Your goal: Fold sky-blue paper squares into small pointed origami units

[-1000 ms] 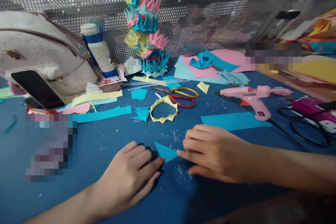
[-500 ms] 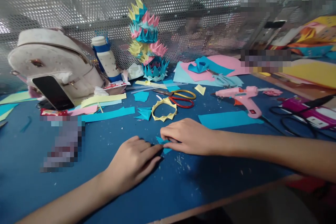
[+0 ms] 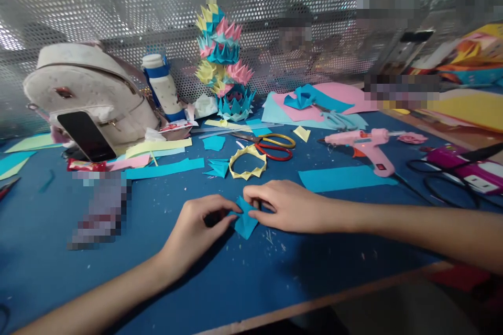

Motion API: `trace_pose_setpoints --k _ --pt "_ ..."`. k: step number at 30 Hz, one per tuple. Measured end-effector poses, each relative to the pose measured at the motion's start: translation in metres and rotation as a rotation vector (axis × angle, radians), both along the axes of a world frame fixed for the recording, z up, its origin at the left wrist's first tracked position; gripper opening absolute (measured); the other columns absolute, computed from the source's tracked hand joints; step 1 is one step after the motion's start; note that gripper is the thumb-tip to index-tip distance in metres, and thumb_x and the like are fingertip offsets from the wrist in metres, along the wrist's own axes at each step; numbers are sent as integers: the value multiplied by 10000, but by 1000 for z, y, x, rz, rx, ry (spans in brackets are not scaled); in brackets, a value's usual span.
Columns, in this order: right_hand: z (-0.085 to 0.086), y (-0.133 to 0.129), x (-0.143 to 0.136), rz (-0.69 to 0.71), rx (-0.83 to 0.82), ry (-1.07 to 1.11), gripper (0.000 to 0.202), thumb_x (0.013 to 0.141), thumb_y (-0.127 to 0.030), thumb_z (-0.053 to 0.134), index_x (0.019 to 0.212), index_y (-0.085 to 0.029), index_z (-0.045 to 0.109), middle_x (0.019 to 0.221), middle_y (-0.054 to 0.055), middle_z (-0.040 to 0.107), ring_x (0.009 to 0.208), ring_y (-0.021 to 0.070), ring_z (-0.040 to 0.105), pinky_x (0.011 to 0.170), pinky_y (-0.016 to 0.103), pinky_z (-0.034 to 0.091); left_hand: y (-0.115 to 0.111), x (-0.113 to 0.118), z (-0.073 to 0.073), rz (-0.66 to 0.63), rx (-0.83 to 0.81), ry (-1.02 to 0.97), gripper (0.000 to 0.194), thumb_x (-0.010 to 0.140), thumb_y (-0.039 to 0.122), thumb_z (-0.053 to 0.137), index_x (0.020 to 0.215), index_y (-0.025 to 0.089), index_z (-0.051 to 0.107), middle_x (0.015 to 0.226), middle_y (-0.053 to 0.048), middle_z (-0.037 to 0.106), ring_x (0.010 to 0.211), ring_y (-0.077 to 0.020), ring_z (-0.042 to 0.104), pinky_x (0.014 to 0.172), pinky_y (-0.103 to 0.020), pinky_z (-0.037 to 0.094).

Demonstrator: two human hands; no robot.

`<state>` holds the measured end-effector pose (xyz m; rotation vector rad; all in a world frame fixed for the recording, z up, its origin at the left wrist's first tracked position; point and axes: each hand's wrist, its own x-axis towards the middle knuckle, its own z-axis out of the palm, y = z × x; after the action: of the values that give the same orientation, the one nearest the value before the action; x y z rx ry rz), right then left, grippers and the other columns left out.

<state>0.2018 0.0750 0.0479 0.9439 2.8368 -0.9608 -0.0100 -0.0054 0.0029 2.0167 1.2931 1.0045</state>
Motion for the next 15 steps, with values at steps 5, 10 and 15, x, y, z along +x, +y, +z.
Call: trace_pose_setpoints --k 5,10,15 --pt "-7 7 3 92 192 -19 222 916 -226 642 768 -184 483 819 -19 595 742 136 529 600 253 284 7 3 -4 45 -48 4 169 898 128 626 1045 194 574 708 58 638 598 -101 586 551 -183 442" --pt "-19 12 6 174 316 123 97 896 -181 676 916 -182 581 934 15 641 828 162 567 687 271 377 16 -1 -4 34 4 89 170 847 43 626 890 206 652 858 13 668 774 -144 584 678 -245 433" --pt "-32 17 14 308 381 390 134 1009 -224 561 1113 -173 628 1097 42 690 987 162 607 875 296 432 20 -6 -2 -78 70 110 188 925 60 605 939 225 691 939 9 700 879 -155 623 792 -289 457"
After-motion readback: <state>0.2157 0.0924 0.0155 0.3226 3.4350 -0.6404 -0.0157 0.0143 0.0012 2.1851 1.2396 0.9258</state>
